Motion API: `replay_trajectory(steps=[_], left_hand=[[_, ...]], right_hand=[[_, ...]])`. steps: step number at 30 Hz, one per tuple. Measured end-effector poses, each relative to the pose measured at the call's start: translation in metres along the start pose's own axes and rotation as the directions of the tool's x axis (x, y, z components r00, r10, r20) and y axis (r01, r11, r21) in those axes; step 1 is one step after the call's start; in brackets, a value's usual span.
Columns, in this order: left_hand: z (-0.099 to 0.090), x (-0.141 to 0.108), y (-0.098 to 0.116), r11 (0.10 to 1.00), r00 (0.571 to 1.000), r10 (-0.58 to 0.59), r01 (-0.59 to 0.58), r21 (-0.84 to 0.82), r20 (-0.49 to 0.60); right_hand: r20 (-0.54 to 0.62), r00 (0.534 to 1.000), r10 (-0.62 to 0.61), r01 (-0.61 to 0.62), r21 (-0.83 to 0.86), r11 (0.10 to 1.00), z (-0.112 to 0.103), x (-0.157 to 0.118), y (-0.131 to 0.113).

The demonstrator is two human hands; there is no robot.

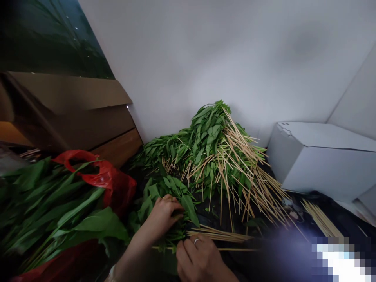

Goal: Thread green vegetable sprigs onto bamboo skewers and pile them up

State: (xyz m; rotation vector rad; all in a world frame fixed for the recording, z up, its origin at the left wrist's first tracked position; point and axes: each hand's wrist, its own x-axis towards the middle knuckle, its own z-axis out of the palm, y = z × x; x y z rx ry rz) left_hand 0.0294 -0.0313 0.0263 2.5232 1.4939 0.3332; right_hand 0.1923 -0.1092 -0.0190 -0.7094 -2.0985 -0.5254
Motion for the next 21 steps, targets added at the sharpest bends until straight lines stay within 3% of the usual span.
replay_trajectory(steps=[3,10,15,18,21], left_hand=[[0.006,0.003,-0.004,0.998,0.998,-0.051,0.050,0.036,0.024],[0.001,0.000,-0.016,0.995,0.999,-0.021,0.018,-0.100,-0.030],[0.008,0.001,-0.013,0.999,1.000,-0.023,0.022,-0.048,-0.013],[0.012,0.002,-0.012,0.997,0.998,-0.019,0.015,-0.073,-0.054],[0.006,0.002,-0.014,0.968,0.986,-0.038,-0.003,-0.251,-0.160]], right_hand=[[0.050,0.999,0.021,-0.021,-0.002,1.000,-0.001,0.001,0.000],[0.062,0.998,0.016,-0.017,0.016,1.000,-0.002,0.001,0.001],[0.074,0.997,0.027,-0.027,0.005,1.000,-0.004,0.002,0.001],[0.067,0.997,0.026,-0.026,0.001,1.000,-0.004,0.003,0.001],[0.070,0.997,0.033,-0.033,0.000,0.999,-0.004,0.002,0.002]])
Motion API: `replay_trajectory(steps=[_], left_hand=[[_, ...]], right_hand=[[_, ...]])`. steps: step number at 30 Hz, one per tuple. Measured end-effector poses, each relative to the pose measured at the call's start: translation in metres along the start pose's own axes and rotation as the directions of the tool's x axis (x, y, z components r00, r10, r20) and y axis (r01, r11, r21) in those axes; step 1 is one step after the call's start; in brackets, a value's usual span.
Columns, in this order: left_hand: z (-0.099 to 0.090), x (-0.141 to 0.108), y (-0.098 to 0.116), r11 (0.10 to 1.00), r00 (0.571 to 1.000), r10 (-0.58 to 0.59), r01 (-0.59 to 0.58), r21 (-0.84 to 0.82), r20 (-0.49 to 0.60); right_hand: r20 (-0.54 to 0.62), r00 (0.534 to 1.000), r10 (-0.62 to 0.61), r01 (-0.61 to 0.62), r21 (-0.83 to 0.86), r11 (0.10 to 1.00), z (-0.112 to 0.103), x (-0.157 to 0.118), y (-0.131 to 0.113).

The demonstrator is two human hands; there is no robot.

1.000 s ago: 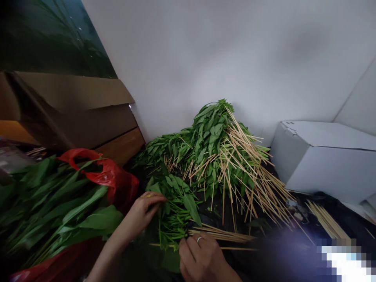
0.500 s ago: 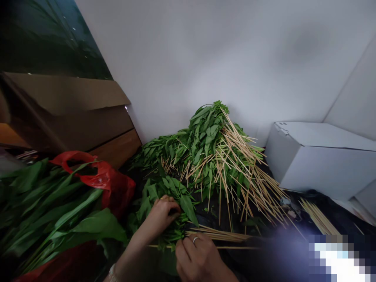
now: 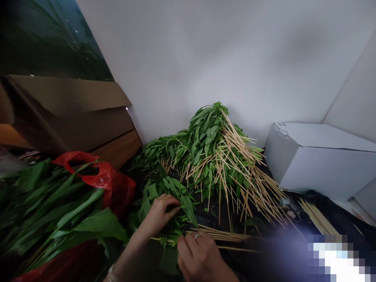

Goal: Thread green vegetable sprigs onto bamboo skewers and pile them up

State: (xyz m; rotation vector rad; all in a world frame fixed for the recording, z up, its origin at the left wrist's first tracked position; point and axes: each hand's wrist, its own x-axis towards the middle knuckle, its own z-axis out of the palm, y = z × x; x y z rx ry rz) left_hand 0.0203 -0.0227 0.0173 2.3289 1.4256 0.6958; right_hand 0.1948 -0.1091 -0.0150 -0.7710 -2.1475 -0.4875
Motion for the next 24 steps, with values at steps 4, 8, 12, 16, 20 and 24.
replay_trajectory(steps=[4,8,12,16,20,24], left_hand=[[-0.019,-0.001,0.004,0.939,0.974,-0.105,0.032,-0.341,-0.198],[-0.034,-0.009,0.012,0.785,0.945,-0.242,0.056,-0.616,-0.222],[-0.033,-0.016,0.018,0.724,0.927,-0.313,0.093,-0.684,-0.205],[-0.025,-0.020,0.020,0.698,0.900,-0.371,0.106,-0.708,-0.231],[-0.021,-0.021,0.021,0.686,0.883,-0.392,0.093,-0.721,-0.259],[-0.020,-0.022,0.023,0.691,0.887,-0.381,0.085,-0.718,-0.262]], right_hand=[[-0.053,0.996,0.067,-0.070,-0.044,0.997,0.003,-0.004,0.004],[-0.148,0.974,0.173,-0.181,-0.042,0.983,0.003,-0.005,0.011],[-0.191,0.947,0.258,-0.275,-0.065,0.959,0.001,-0.004,0.015],[-0.189,0.940,0.283,-0.300,-0.066,0.952,0.002,-0.006,0.016],[-0.179,0.939,0.293,-0.308,-0.060,0.950,0.004,-0.008,0.016],[-0.163,0.942,0.294,-0.307,-0.063,0.950,0.005,-0.009,0.016]])
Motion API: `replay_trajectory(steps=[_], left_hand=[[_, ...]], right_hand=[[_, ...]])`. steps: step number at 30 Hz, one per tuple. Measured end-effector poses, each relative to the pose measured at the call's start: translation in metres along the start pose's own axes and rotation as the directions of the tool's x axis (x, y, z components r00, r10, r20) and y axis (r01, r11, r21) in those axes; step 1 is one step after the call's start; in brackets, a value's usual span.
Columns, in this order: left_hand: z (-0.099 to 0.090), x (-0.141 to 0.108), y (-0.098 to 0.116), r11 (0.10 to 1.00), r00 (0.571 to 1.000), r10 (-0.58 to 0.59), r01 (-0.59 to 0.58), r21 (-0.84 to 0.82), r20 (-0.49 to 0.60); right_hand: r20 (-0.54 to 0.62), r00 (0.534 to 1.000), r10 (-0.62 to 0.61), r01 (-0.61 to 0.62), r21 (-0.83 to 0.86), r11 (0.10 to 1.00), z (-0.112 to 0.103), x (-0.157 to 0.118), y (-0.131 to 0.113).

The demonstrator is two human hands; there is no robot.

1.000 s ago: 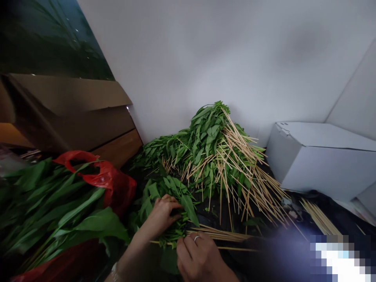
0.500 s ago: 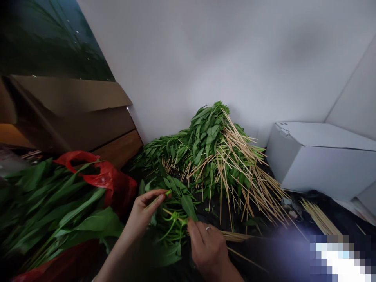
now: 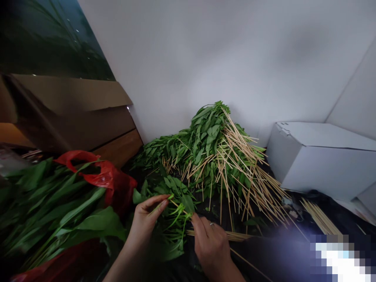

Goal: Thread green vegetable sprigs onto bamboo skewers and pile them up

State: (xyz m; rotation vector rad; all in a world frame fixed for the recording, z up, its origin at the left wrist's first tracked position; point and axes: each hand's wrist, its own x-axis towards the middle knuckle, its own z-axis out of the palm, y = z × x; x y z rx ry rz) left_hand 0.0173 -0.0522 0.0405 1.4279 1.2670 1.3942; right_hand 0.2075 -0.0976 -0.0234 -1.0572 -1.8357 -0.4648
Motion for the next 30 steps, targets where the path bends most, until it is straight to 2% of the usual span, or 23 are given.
replay_trajectory(steps=[12,20,30], left_hand=[[0.0022,-0.0024,-0.0023,0.997,0.998,0.068,-0.068,0.019,0.002],[0.0026,-0.0018,-0.0082,0.998,0.998,0.056,-0.055,0.018,-0.029],[0.0024,0.0001,-0.0064,0.994,0.994,0.106,-0.106,0.026,-0.019]], right_hand=[[0.016,1.000,0.007,-0.007,-0.018,1.000,0.0003,-0.0004,-0.0007],[0.006,1.000,0.017,-0.017,-0.016,1.000,0.0006,-0.0002,-0.0007],[0.023,1.000,0.003,-0.003,-0.027,1.000,0.0005,0.0002,-0.0008]])
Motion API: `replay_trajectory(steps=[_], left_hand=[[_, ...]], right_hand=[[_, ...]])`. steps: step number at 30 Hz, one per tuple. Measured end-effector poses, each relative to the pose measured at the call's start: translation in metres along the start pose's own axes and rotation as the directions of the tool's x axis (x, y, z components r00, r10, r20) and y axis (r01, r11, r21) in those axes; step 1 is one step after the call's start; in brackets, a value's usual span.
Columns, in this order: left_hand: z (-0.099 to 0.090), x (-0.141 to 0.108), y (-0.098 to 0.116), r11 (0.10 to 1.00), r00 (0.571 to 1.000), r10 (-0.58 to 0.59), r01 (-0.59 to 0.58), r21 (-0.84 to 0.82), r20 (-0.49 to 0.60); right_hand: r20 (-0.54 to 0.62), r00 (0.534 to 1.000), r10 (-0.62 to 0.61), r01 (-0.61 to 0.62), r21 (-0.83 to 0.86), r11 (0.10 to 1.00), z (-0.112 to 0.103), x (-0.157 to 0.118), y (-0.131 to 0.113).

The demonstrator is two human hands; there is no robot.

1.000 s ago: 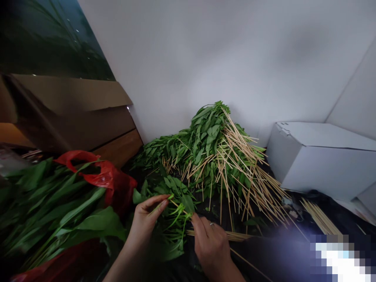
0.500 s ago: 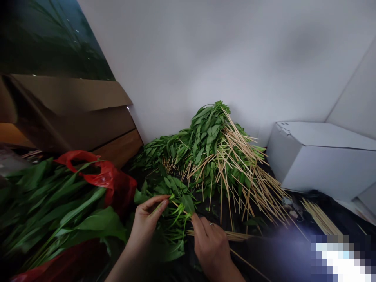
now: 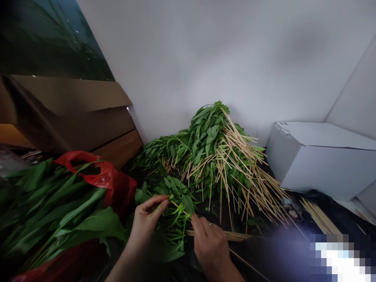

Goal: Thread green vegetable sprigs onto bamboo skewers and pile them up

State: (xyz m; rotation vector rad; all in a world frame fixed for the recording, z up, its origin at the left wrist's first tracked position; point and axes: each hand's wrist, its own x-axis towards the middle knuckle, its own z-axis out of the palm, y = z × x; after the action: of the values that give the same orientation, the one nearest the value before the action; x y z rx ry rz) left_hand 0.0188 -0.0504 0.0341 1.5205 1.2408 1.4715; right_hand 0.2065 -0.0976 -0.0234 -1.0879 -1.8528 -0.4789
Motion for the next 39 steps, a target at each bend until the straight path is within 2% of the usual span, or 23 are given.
replay_trajectory(steps=[5,15,23,28,33,39], left_hand=[[0.000,0.000,-0.002,0.999,1.000,0.022,-0.022,0.040,0.003],[0.004,-0.009,-0.007,0.953,0.982,0.186,-0.185,0.238,0.020],[-0.011,0.002,-0.004,0.969,0.973,0.116,-0.155,0.192,0.200],[-0.015,0.009,-0.003,0.989,0.971,0.048,-0.079,0.128,0.234],[-0.013,0.009,0.003,0.993,0.962,-0.022,-0.012,0.122,0.271],[-0.003,0.001,-0.006,0.994,0.946,-0.036,0.002,0.107,0.321]], right_hand=[[-0.005,1.000,0.007,-0.007,0.004,1.000,0.002,-0.001,-0.001],[0.035,0.999,0.039,-0.039,0.021,0.999,0.004,-0.004,-0.001],[0.024,0.999,0.024,-0.025,0.063,0.998,0.003,-0.003,-0.003],[0.011,1.000,-0.004,0.003,0.045,0.999,0.003,-0.003,-0.003],[0.007,1.000,-0.012,0.012,0.045,0.999,0.005,-0.004,-0.003],[0.032,0.999,0.007,-0.008,0.035,0.999,0.006,-0.005,-0.003]])
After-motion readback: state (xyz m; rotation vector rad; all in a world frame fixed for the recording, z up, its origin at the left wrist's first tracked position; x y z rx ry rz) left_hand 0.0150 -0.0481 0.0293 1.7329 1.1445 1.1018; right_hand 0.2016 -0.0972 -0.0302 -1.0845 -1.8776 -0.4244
